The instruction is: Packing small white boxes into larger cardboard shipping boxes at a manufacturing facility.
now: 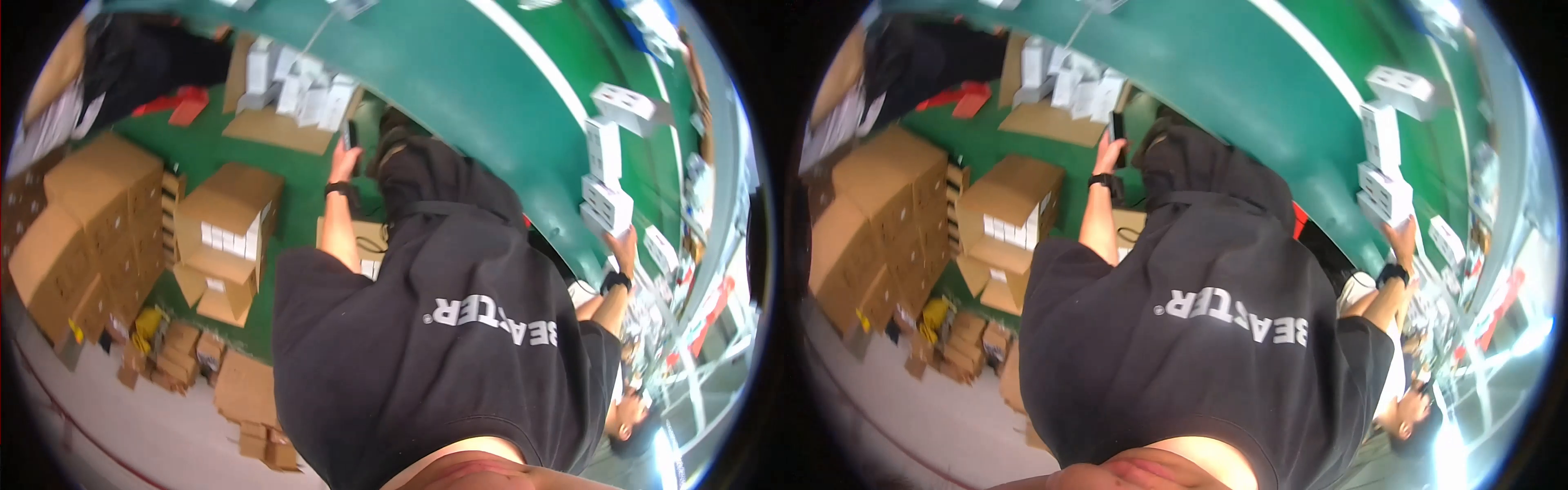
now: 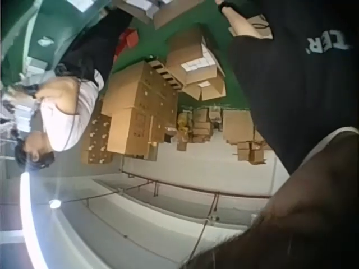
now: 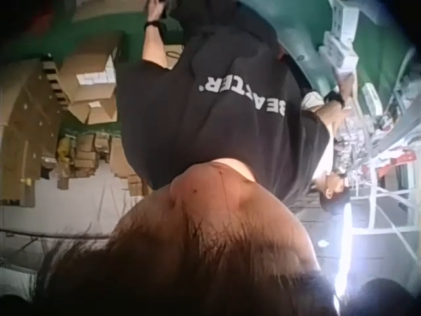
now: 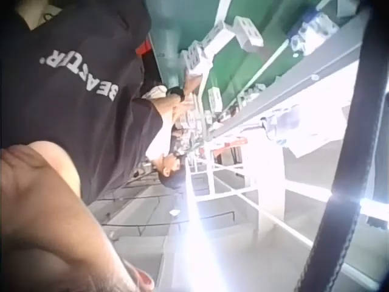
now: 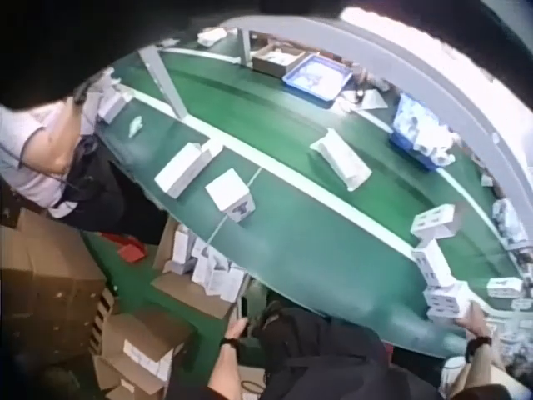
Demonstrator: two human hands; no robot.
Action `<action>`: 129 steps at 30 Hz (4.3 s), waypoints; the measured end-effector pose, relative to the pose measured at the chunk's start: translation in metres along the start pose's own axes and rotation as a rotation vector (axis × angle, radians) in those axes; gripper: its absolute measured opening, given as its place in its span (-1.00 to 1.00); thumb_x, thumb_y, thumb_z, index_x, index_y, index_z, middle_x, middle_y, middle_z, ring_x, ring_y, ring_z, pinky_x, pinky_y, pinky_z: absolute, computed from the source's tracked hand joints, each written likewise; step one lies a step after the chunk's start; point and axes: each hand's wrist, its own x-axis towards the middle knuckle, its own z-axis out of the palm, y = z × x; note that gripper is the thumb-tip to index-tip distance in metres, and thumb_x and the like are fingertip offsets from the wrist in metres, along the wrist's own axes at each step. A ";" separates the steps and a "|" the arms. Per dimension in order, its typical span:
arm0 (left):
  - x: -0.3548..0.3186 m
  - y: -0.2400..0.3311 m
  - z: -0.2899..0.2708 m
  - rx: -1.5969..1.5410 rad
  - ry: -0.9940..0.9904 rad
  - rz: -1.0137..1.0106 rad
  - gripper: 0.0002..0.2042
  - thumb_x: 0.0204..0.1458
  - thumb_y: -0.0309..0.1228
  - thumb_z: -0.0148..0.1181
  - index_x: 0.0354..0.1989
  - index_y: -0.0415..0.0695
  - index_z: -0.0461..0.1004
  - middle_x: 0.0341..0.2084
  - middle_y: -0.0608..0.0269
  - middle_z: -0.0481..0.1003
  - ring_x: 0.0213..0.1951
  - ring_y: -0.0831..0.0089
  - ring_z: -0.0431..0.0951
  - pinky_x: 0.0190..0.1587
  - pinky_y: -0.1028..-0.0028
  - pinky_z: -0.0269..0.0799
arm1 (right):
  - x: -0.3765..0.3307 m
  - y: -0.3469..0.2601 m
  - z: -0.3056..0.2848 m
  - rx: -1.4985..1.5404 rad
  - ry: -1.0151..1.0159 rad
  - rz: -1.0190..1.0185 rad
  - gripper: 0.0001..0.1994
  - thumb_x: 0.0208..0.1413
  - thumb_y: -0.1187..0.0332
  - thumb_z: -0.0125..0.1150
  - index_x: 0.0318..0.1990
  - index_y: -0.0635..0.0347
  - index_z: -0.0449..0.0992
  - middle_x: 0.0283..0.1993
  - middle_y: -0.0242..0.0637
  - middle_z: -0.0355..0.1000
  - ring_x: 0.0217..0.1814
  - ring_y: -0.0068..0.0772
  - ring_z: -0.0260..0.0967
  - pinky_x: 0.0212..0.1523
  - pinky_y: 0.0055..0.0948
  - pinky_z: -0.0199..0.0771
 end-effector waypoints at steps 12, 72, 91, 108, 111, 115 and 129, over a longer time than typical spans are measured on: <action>0.020 0.062 -0.014 0.412 -0.660 -0.052 -0.44 0.01 -0.54 -0.03 0.28 -0.09 0.32 -0.47 0.44 0.46 -0.54 0.65 0.32 -0.53 0.53 0.20 | -0.066 -0.101 0.036 0.044 0.261 0.153 -0.07 -0.27 -0.03 0.55 0.19 0.44 0.30 0.11 0.15 0.39 0.17 0.02 0.36 0.19 -0.19 0.35; -0.085 0.285 0.360 1.276 -0.699 1.425 -0.03 -0.36 -0.50 0.50 0.38 0.00 0.16 0.13 -0.02 0.29 0.19 -0.03 0.29 0.26 0.18 0.27 | 0.032 -0.259 0.090 0.615 0.785 -0.377 -0.52 0.03 0.32 0.38 0.10 0.17 0.35 0.35 -0.10 0.13 0.04 -0.11 0.40 0.02 -0.22 0.51; -0.091 0.255 0.382 1.411 -0.434 1.515 -0.21 -0.22 -0.04 0.47 0.27 0.13 0.31 0.03 0.21 0.39 0.14 0.11 0.31 -0.06 0.19 0.54 | 0.018 -0.058 -0.008 0.014 0.261 -0.139 -0.31 -0.13 0.19 0.36 0.24 0.10 0.33 0.18 0.01 0.31 0.05 0.09 0.44 0.07 -0.15 0.49; -0.099 0.255 0.376 1.411 -0.450 1.484 -0.21 -0.25 -0.10 0.50 0.26 0.17 0.31 0.03 0.30 0.39 0.15 0.16 0.30 -0.06 0.19 0.56 | 0.036 -0.176 0.028 0.437 0.571 -0.267 -0.17 0.02 -0.28 0.18 0.31 0.11 0.23 0.24 0.15 0.22 0.10 0.23 0.38 0.07 0.03 0.46; -0.095 0.257 0.375 1.409 -0.430 1.485 -0.21 -0.25 -0.10 0.50 0.26 0.17 0.31 0.03 0.29 0.39 0.16 0.16 0.30 -0.05 0.20 0.55 | 0.002 -0.075 -0.012 -0.153 0.422 -0.137 0.03 -0.15 -0.28 0.35 0.40 0.10 0.09 0.31 0.17 0.17 0.22 0.24 0.30 0.16 0.00 0.40; -0.098 0.255 0.379 1.399 -0.445 1.499 -0.21 -0.25 -0.10 0.50 0.26 0.17 0.31 0.03 0.29 0.39 0.17 0.16 0.30 -0.04 0.20 0.55 | -0.029 -0.024 -0.010 0.115 0.106 0.390 0.00 -0.20 0.04 0.51 0.39 0.03 0.03 0.31 0.12 0.15 0.26 0.21 0.25 0.17 -0.05 0.40; -0.101 0.254 0.377 1.386 -0.445 1.453 -0.23 -0.24 -0.11 0.49 0.26 0.21 0.32 0.04 0.27 0.40 0.16 0.15 0.31 -0.01 0.20 0.53 | -0.027 -0.051 0.013 0.078 0.391 -0.375 -0.30 -0.20 0.57 0.31 0.22 -0.09 0.36 0.41 0.04 0.03 0.45 0.15 0.02 0.36 -0.13 0.19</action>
